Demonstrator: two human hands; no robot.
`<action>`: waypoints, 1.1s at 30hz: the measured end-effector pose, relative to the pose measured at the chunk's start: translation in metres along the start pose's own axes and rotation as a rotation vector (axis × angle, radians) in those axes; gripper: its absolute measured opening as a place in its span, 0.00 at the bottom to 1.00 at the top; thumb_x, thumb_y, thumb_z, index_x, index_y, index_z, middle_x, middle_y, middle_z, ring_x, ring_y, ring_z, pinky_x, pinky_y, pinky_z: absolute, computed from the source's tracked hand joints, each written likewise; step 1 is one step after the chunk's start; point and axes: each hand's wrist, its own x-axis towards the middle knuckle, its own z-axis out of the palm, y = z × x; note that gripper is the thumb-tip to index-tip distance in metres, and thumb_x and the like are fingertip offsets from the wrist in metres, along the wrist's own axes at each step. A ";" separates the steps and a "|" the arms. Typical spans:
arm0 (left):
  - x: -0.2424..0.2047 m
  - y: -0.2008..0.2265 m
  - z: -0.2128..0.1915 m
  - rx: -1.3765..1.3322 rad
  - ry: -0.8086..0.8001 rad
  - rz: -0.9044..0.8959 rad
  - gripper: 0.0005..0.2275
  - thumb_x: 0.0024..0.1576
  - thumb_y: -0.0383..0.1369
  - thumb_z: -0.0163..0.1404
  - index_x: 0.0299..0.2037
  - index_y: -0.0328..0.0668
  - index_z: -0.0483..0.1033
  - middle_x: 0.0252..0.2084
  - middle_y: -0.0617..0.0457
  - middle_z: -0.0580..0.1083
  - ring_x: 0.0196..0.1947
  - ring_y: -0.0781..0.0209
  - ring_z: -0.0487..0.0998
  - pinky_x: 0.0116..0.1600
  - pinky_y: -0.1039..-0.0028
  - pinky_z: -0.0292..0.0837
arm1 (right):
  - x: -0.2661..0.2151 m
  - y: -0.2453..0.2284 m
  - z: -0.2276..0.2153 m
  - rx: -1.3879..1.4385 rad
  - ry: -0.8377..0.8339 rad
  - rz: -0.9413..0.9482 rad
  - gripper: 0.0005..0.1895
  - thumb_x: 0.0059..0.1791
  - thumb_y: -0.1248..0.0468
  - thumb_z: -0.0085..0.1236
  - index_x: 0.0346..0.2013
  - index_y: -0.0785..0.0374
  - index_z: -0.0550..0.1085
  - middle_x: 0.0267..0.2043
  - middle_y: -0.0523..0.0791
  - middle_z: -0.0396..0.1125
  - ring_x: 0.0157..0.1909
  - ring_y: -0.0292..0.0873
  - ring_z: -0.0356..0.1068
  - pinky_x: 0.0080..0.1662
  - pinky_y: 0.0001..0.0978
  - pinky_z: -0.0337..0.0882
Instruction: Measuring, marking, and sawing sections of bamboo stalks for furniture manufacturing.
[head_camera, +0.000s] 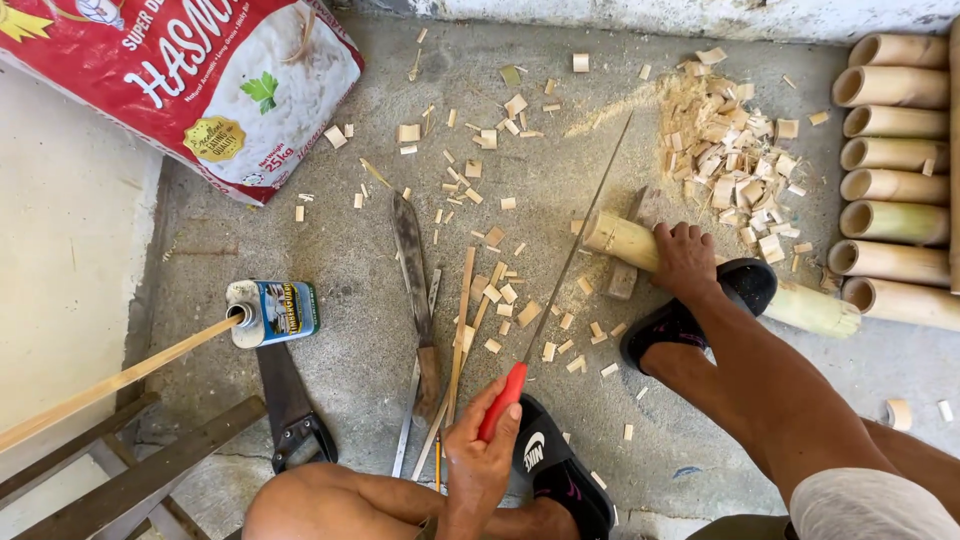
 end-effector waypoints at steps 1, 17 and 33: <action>-0.003 -0.005 0.002 0.003 -0.006 -0.001 0.18 0.57 0.33 0.57 0.55 0.31 0.77 0.50 0.40 0.82 0.49 0.56 0.84 0.53 0.70 0.78 | -0.001 -0.001 -0.003 0.003 -0.003 0.006 0.49 0.29 0.49 0.81 0.58 0.58 0.66 0.53 0.51 0.66 0.58 0.53 0.66 0.58 0.47 0.65; 0.000 0.003 0.036 0.080 -0.056 -0.056 0.17 0.57 0.33 0.55 0.54 0.31 0.78 0.45 0.39 0.83 0.43 0.54 0.86 0.46 0.69 0.80 | 0.021 0.005 0.034 0.142 0.022 0.078 0.35 0.39 0.61 0.67 0.58 0.63 0.65 0.51 0.56 0.67 0.55 0.57 0.67 0.57 0.51 0.65; -0.039 -0.042 0.009 0.185 -0.025 0.120 0.15 0.55 0.27 0.57 0.52 0.30 0.79 0.48 0.36 0.82 0.50 0.48 0.86 0.53 0.66 0.80 | 0.027 0.001 0.021 0.321 -0.230 0.170 0.40 0.35 0.63 0.73 0.58 0.61 0.65 0.48 0.53 0.70 0.55 0.56 0.69 0.61 0.58 0.61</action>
